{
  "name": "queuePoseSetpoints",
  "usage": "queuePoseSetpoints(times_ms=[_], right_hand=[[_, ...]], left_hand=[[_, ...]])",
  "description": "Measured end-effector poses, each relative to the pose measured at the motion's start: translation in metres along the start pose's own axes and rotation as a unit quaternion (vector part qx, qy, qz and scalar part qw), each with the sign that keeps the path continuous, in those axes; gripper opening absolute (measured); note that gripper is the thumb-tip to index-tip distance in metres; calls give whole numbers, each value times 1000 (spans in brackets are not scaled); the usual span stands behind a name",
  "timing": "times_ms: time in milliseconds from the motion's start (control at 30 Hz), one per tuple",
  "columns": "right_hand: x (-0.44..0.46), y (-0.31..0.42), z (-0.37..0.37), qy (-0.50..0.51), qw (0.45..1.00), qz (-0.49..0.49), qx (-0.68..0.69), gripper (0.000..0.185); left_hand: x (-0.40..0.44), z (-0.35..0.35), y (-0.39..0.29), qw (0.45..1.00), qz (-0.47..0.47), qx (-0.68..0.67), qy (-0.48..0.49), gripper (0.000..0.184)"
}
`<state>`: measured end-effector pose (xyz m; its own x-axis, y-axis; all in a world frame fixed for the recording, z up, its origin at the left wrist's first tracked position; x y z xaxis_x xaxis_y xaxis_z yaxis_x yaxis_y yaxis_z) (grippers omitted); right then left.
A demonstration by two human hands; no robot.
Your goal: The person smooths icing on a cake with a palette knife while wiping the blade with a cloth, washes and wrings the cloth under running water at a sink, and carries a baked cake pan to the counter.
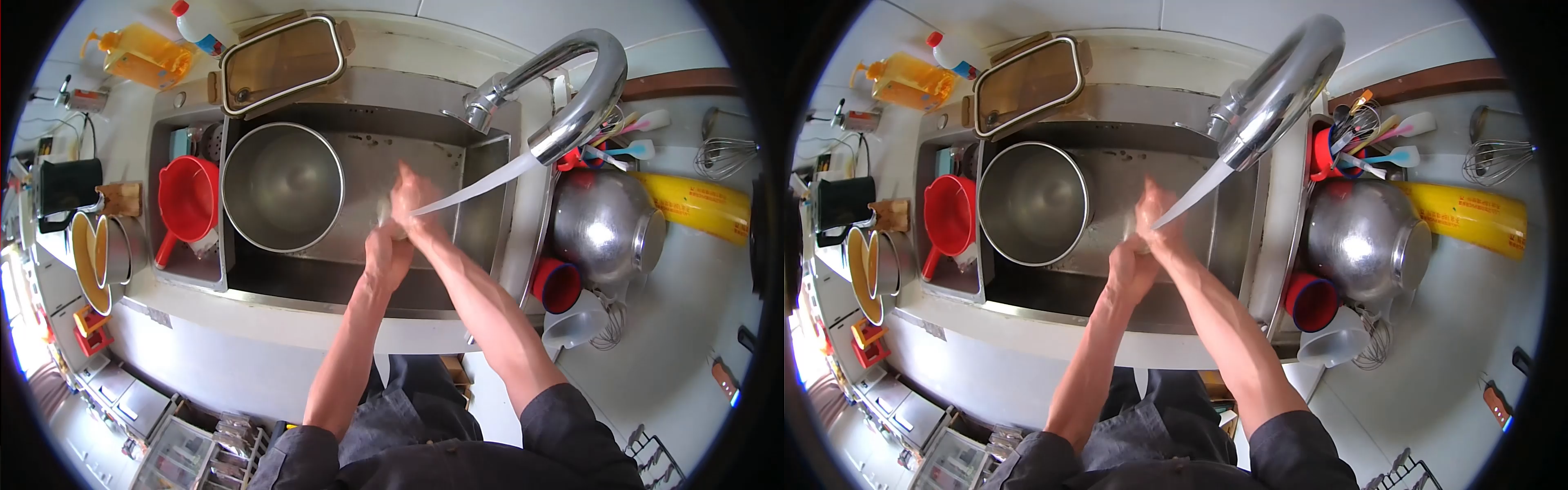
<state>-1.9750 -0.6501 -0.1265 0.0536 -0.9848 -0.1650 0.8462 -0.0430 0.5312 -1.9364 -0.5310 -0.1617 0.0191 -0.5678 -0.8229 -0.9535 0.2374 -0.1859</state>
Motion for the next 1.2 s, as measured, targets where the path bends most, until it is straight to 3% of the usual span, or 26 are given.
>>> queuePoseSetpoints(times_ms=[67,167,233,300,333,367,433,467,500,567,600,633,667,700,800,833,900,967,1033,1100,1167,1200], right_hand=[[9,-1,-1,-23,998,27,-44,41],[-3,8,14,-93,991,90,23,47],[-40,15,14,-71,991,111,31,48],[-68,15,19,-62,973,152,161,48],[-82,12,19,12,971,102,218,49],[-91,16,24,14,970,102,219,49],[-106,39,55,-72,945,186,259,47],[-109,41,57,38,954,62,290,38],[-104,34,47,37,954,62,289,38],[-87,18,31,-68,956,129,254,29],[-74,13,29,-122,973,119,156,22],[-62,12,26,-123,973,119,156,22],[-52,7,21,-112,983,88,111,21],[-43,2,14,-100,991,57,67,20],[-13,-4,3,-91,993,57,56,26],[-4,-6,8,-66,997,12,29,24],[-2,2,17,-136,986,91,30,25],[-17,8,21,-132,987,75,55,26],[-42,12,26,-127,984,88,87,29],[-62,11,19,-100,976,150,118,25],[-83,28,38,-25,977,105,186,20],[-91,33,48,-79,963,114,230,16]], left_hand=[[-10,-10,-3,1000,-5,-12,13,37],[-4,-19,-10,998,14,-51,27,38],[20,-9,-13,995,58,-77,1,42],[55,17,-14,997,81,-9,8,41],[33,-6,-20,992,120,-41,-6,34],[37,0,-20,992,119,-41,-7,34],[49,16,-30,998,-31,51,6,36],[40,11,-31,992,-22,119,-29,40],[44,17,-22,992,-21,119,-28,40],[39,14,-8,944,-178,236,146,54],[17,-5,-12,951,-136,253,118,47],[18,13,-16,871,-131,474,4,44],[25,18,-8,961,-57,270,-33,43],[31,23,3,996,20,51,-70,42],[-4,-6,-16,997,-31,70,-7,42],[-4,-6,-16,997,-32,72,-8,42],[-8,-22,-14,994,5,-52,99,38],[7,-19,-14,989,33,-111,95,33],[29,3,-9,990,85,-110,-1,32],[44,6,-12,996,53,-51,49,29],[56,24,-16,990,-2,-139,-19,28],[53,21,-22,998,-32,-59,-18,29]])
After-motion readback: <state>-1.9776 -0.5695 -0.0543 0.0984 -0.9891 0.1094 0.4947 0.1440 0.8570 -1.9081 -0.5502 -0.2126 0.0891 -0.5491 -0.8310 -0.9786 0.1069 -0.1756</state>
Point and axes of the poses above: each hand's wrist, its own x-axis towards the middle knuckle, its own z-axis out of the back of the hand, y = z × x, the point moved 7 cm from there along x, towards the middle knuckle, and after that the axes turned 11 degrees about -y, right-handed, at the moved point
